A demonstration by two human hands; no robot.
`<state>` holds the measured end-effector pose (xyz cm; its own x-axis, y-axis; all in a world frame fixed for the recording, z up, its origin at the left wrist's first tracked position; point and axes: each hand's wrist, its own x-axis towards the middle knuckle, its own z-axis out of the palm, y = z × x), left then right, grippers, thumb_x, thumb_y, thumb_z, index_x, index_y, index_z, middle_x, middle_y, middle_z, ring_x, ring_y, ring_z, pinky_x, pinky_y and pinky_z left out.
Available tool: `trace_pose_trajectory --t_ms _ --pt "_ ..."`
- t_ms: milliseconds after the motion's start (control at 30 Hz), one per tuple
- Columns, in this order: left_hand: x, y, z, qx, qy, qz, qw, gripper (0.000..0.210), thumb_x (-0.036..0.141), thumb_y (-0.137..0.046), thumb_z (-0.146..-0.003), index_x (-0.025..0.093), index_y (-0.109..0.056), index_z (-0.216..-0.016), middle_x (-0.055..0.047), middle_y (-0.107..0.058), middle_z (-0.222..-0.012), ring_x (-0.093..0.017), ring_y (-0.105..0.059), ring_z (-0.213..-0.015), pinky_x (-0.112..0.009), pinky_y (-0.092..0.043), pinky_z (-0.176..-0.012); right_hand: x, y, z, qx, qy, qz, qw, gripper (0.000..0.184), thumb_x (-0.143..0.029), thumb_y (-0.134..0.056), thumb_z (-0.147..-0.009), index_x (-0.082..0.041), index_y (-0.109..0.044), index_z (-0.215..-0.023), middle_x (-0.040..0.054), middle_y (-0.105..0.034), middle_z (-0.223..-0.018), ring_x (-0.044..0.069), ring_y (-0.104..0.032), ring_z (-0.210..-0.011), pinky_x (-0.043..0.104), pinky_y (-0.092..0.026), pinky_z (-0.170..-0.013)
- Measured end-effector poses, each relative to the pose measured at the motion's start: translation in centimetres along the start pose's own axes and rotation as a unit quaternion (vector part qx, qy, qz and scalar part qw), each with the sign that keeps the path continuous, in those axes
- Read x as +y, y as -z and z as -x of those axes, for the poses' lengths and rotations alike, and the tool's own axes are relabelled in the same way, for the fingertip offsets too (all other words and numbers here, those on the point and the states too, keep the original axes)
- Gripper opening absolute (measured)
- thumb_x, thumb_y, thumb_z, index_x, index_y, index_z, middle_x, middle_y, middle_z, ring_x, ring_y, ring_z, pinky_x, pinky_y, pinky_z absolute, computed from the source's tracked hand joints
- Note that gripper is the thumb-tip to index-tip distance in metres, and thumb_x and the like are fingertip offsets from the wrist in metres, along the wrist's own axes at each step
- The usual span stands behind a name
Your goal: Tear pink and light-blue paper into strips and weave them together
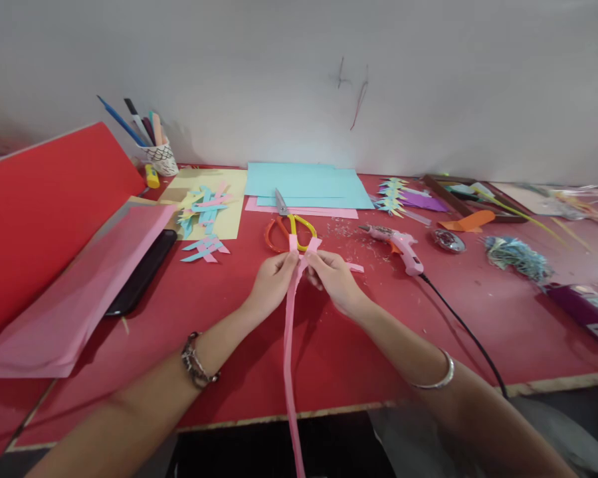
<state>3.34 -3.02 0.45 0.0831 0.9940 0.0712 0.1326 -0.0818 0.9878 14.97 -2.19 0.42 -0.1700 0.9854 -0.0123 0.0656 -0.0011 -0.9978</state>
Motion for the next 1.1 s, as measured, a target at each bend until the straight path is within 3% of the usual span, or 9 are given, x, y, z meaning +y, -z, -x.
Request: trace_pose_trajectory --t_ms 67,200,300,600,800,867,967,1100 --pt "0.07 0.08 0.0 0.014 0.006 0.0 1.0 0.034 0.033 -0.038 -0.078 0.018 -0.04 -0.048 0.007 -0.034 -0.044 -0.007 -0.035 -0.044 -0.02 -0.03 -0.047 0.02 0.03 -0.01 0.015 0.004 -0.006 1.0 0.032 -0.033 -0.043 -0.072 -0.018 -0.037 -0.045 -0.0075 -0.037 -0.037 0.003 -0.032 -0.034 0.018 -0.024 -0.037" --pt "0.07 0.04 -0.03 -0.075 0.014 0.003 0.997 0.037 0.037 -0.036 -0.078 0.017 -0.047 -0.05 0.004 -0.047 -0.05 -0.009 -0.044 -0.051 -0.021 -0.035 -0.053 -0.14 0.1 -0.08 0.047 0.01 -0.034 0.998 0.034 -0.038 -0.045 -0.073 -0.018 -0.037 -0.046 -0.0074 -0.038 -0.037 0.004 -0.037 -0.035 0.018 -0.026 -0.038" --pt "-0.22 -0.1 -0.06 -0.099 0.001 -0.008 0.995 0.035 0.036 -0.038 -0.077 0.017 -0.051 -0.052 0.002 -0.052 -0.053 -0.01 -0.047 -0.053 -0.021 -0.037 -0.055 -0.38 0.08 -0.08 0.05 0.007 -0.044 0.998 0.034 -0.039 -0.045 -0.073 -0.018 -0.037 -0.048 -0.008 -0.037 -0.037 0.004 -0.039 -0.034 0.019 -0.026 -0.038" --pt "-0.28 -0.14 0.36 -0.057 -0.03 -0.03 0.997 0.037 0.038 -0.035 -0.079 0.016 -0.05 -0.053 0.002 -0.051 -0.051 -0.011 -0.049 -0.054 -0.021 -0.037 -0.056 -0.58 -0.02 0.15 -0.018 0.013 0.043 0.999 0.031 -0.029 -0.044 -0.074 -0.017 -0.039 -0.046 -0.0077 -0.039 -0.038 0.004 -0.035 -0.036 0.019 -0.026 -0.04" --pt "-0.25 0.04 0.23 0.038 -0.011 -0.034 0.999 0.036 0.039 -0.039 -0.077 0.019 -0.037 -0.048 0.006 -0.036 -0.045 -0.009 -0.038 -0.047 -0.021 -0.031 -0.048 -0.43 -0.06 0.19 0.011 0.024 0.056 0.998 0.033 -0.027 -0.042 -0.075 -0.017 -0.037 -0.044 -0.0075 -0.037 -0.037 0.003 -0.033 -0.035 0.019 -0.025 -0.04" --pt "-0.25 -0.02 0.18 0.011 -0.001 -0.022 1.0 0.036 0.039 -0.037 -0.078 0.019 -0.038 -0.048 0.006 -0.035 -0.045 -0.009 -0.038 -0.047 -0.021 -0.032 -0.049 -0.45 -0.09 0.17 0.031 0.025 0.042 0.998 0.033 -0.026 -0.042 -0.076 -0.018 -0.037 -0.044 -0.0074 -0.037 -0.037 0.003 -0.034 -0.035 0.019 -0.025 -0.039" --pt "-0.2 -0.25 0.22 -0.075 -0.006 -0.011 0.997 0.035 0.036 -0.035 -0.079 0.017 -0.047 -0.052 0.003 -0.047 -0.051 -0.011 -0.046 -0.053 -0.022 -0.037 -0.056 -0.58 -0.1 0.14 0.058 0.026 -0.001 0.998 0.031 -0.026 -0.041 -0.076 -0.019 -0.035 -0.047 -0.0082 -0.035 -0.037 0.004 -0.037 -0.034 0.019 -0.026 -0.038" --pt "-0.17 -0.38 0.43 -0.074 -0.01 -0.029 0.997 0.034 0.034 -0.035 -0.079 0.017 -0.049 -0.052 0.002 -0.05 -0.053 -0.01 -0.047 -0.053 -0.021 -0.037 -0.054 -0.81 -0.06 0.23 0.028 0.024 -0.004 0.999 0.032 -0.034 -0.044 -0.076 -0.019 -0.036 -0.048 -0.0082 -0.035 -0.037 0.005 -0.035 -0.033 0.02 -0.026 -0.038"
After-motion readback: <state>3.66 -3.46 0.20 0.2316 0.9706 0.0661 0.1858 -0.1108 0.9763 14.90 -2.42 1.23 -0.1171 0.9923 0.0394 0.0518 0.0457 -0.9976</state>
